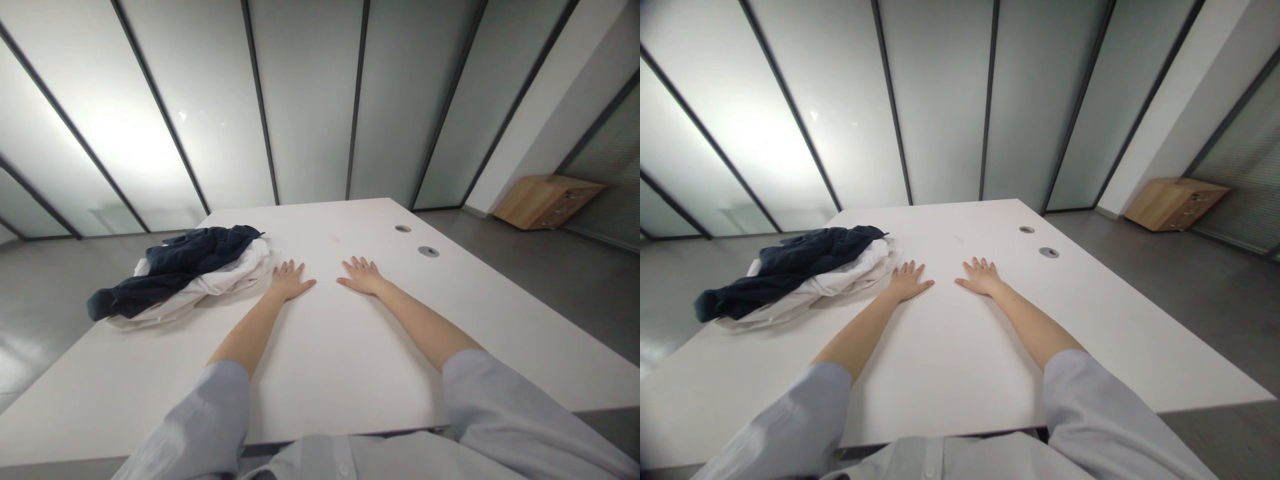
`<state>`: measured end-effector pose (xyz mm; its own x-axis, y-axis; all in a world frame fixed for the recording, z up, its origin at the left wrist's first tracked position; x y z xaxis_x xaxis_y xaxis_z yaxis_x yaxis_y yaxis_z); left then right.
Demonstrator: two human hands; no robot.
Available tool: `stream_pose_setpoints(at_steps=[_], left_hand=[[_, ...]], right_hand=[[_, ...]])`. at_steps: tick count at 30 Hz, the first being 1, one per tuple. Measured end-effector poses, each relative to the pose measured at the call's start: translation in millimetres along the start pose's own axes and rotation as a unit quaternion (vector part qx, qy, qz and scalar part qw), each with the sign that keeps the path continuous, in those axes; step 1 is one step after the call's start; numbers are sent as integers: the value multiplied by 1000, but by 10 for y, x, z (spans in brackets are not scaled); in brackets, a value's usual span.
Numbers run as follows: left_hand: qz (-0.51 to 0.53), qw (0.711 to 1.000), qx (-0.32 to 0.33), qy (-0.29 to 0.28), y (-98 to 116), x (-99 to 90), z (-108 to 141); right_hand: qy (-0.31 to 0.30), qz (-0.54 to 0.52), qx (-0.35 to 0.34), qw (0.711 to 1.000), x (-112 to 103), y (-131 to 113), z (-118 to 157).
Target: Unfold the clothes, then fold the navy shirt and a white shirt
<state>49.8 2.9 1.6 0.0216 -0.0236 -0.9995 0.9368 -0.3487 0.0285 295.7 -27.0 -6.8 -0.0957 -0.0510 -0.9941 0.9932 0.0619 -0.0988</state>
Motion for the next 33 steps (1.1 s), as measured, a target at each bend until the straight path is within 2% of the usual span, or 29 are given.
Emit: stream_pose_setpoints(at_steps=[21,33], left_hand=[[2,1000,-1,5,-23,38,-26],[5,1000,0,-2,-8,-32,25]], right_hand=[[12,5,-3,1000,6,1,-7],[24,3,-6,1000,-7,-6,0]])
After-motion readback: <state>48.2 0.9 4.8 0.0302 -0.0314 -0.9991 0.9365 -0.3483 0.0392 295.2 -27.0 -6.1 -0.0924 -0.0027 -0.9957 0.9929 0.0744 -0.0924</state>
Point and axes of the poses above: each hand's wrist, its own z-axis away from the middle knuckle, its own x-axis out of the palm, y = z × x, the point moved 3 cm from there along -z, towards the middle knuckle, and after that the axes turned 4 degrees about y, right-handed, at the moved point
